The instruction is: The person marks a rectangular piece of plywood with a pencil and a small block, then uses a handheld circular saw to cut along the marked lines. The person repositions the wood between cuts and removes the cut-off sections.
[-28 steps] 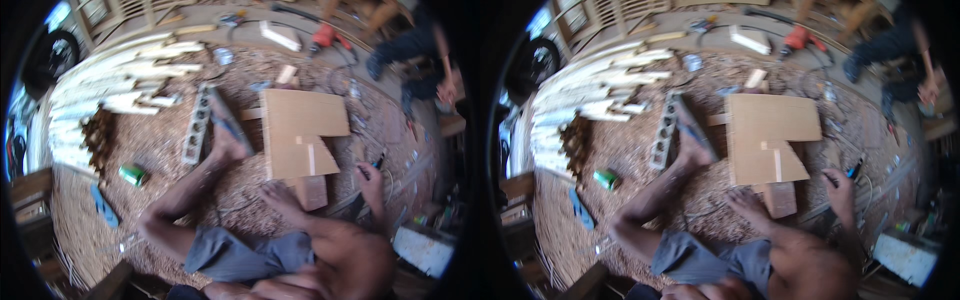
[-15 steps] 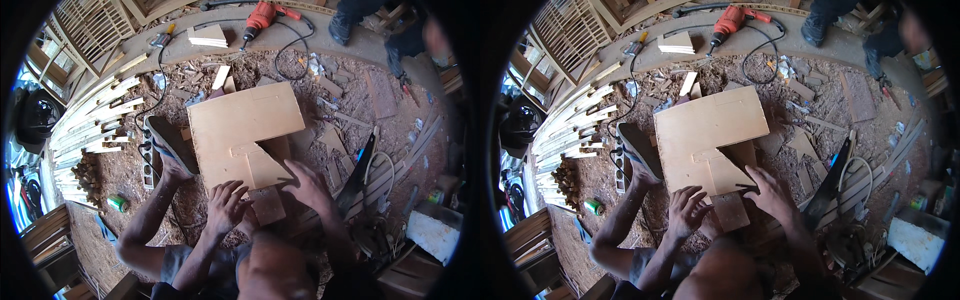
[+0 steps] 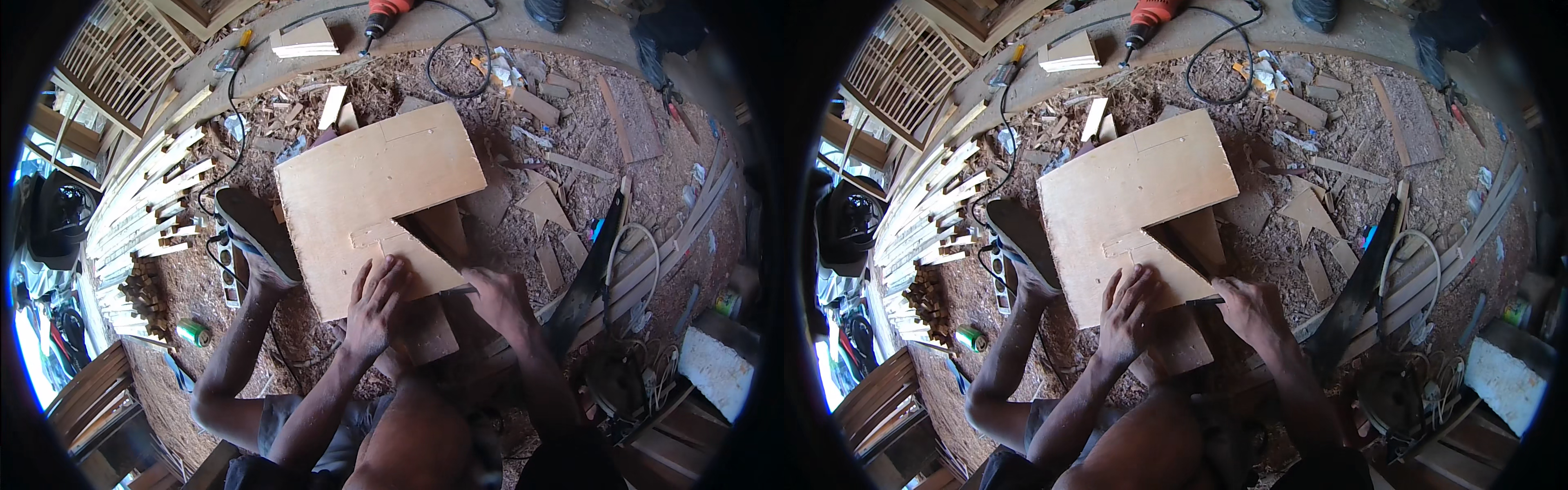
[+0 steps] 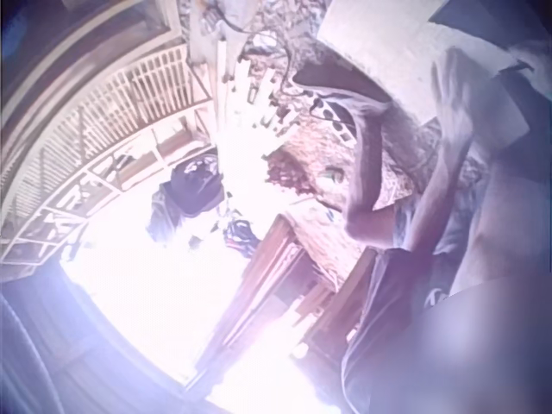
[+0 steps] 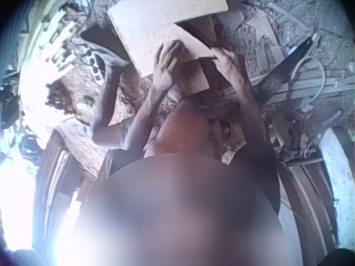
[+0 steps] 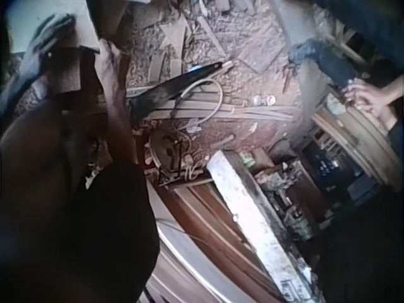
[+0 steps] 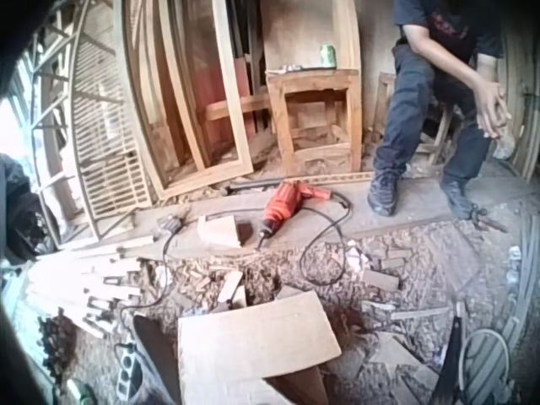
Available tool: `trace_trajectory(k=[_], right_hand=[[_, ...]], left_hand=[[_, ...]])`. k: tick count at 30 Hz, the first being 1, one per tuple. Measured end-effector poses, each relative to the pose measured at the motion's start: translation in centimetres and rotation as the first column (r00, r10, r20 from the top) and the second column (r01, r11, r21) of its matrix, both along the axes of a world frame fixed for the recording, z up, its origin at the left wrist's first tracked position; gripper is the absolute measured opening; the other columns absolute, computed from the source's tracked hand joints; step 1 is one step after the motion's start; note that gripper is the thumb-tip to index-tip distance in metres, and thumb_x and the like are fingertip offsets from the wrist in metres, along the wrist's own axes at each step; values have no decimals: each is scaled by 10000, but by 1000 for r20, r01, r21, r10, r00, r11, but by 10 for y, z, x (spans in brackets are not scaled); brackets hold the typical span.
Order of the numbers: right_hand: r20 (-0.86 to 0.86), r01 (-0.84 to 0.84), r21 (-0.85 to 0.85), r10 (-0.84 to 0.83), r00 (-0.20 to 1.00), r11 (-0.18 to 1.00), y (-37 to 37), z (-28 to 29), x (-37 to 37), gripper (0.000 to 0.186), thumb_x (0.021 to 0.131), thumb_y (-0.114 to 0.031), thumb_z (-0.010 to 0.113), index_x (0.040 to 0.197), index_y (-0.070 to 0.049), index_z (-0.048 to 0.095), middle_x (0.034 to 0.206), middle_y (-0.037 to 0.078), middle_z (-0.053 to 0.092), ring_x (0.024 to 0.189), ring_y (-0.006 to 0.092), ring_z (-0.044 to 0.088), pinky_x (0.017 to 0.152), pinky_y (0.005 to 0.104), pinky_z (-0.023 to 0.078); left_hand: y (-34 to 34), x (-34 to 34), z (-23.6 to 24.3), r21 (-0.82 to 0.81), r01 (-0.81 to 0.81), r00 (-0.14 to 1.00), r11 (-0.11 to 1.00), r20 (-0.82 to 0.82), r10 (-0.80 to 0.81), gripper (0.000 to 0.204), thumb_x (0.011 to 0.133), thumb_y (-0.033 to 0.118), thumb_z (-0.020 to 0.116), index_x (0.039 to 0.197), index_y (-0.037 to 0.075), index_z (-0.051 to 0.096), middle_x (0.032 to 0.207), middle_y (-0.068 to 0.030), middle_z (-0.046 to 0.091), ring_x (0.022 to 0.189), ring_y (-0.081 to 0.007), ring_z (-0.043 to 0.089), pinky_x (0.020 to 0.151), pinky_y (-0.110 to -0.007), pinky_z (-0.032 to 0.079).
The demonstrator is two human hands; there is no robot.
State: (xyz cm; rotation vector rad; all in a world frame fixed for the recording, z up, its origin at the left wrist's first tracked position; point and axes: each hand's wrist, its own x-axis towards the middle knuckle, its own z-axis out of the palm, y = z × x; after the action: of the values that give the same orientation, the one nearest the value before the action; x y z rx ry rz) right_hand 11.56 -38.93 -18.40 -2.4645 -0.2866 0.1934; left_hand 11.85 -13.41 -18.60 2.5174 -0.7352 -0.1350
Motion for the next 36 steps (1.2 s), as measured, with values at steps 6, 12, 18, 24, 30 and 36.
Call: trace_trajectory(k=[6, 12, 18, 24, 30, 36], right_hand=[[41, -2, -39, 4, 999, 999, -1, -12, -5, 302, 751, 3, 681, 1040, -81, 664, 882, 125, 712, 771, 316, 703, 620, 398, 561], [79, -51, -55, 55, 995, 997, -2, -13, -6, 304, 729, 54, 652, 1006, -73, 654, 854, 114, 714, 737, 320, 701, 590, 404, 551], [-107, 51, 130, -37, 994, 990, -9, 29, 11, 361, 777, 1, 749, 1127, -21, 665, 832, 123, 681, 711, 251, 685, 632, 347, 537], [-119, 283, 726, -290, 950, 627, -6, 70, 71, 246, 1007, -107, 455, 1095, 3, 657, 973, 98, 630, 855, 179, 574, 807, 332, 471], [-184, 301, 530, -239, 954, 793, 60, 54, 114, 132, 992, -108, 599, 950, 7, 649, 878, 64, 648, 721, 139, 638, 621, 266, 529], [-278, 262, 644, -99, 955, 719, 110, 20, 115, 117, 997, -96, 602, 992, 20, 592, 890, 70, 655, 787, 127, 685, 715, 253, 550]], left_hand=[[5, 6, -7, -46, 54, 998, 998, 38, -52, 366, 753, 78, 567, 1091, -40, 645, 1482, -168, 471, 1434, -315, 381, 1196, -534, 262], [3, 10, -9, -9, 69, 996, 998, 57, -68, 660, 706, 137, 619, 1354, 31, 552, 1432, -153, 508, 1387, -309, 426, 1172, -538, 286], [3, 6, -7, 34, 69, 998, 997, -7, -69, 317, 788, 167, 589, 1059, 28, 677, 1518, -210, 399, 1471, -342, 287, 1199, -519, 241], [1, 7, -1, 68, 27, 999, 997, -39, -24, 383, 808, 201, 573, 1164, 85, 651, 1612, -190, 257, 1517, -309, 204, 1204, -551, 158], [5, 9, 0, 77, 73, 990, 994, -126, -63, 589, 831, 200, 545, 1416, 160, 490, 1633, -166, 215, 1511, -275, 235, 1150, -589, 200], [5, 11, 1, 37, 48, 994, 998, -104, -44, 555, 785, 202, 603, 1339, 206, 578, 1581, -136, 346, 1469, -258, 334, 1127, -591, 218]])
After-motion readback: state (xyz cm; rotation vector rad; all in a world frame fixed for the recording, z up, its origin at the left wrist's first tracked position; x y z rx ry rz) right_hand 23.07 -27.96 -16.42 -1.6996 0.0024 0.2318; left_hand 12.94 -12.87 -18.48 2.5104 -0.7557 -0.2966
